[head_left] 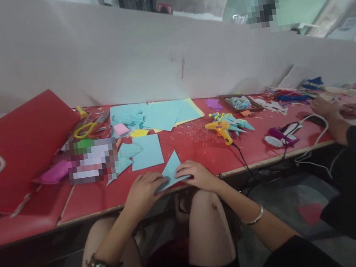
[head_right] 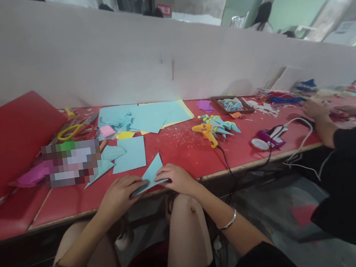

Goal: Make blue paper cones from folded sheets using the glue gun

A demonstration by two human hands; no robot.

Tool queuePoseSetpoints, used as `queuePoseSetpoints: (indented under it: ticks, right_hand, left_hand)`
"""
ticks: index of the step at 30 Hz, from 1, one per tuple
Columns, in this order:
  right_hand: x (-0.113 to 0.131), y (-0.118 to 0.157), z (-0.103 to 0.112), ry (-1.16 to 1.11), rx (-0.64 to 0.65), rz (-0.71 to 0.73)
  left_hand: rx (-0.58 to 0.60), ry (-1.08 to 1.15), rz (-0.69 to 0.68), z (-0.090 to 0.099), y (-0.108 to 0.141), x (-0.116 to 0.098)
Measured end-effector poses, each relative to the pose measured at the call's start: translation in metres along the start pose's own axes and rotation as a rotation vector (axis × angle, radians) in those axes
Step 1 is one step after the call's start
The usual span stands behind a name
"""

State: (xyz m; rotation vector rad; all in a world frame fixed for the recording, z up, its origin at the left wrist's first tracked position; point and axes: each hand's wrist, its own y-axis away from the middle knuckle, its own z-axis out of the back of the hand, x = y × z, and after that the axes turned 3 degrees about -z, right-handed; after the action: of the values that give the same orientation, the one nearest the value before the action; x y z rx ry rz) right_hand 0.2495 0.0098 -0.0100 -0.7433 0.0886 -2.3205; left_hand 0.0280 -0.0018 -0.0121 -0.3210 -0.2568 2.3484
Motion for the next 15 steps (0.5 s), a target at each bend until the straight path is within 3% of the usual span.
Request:
queuePoseSetpoints:
  ticks: [8,15]
  right_hand:
    - [0.001,-0.013,-0.006,-0.103,-0.07,-0.078]
    - [-0.006,-0.002,-0.003,-0.122,-0.003,-0.003]
  left_hand:
    - [-0.051,0.082,0.071,-0.003,-0.008,0.004]
    - [-0.1,0.067,-0.054,-0.006,0.001,0.009]
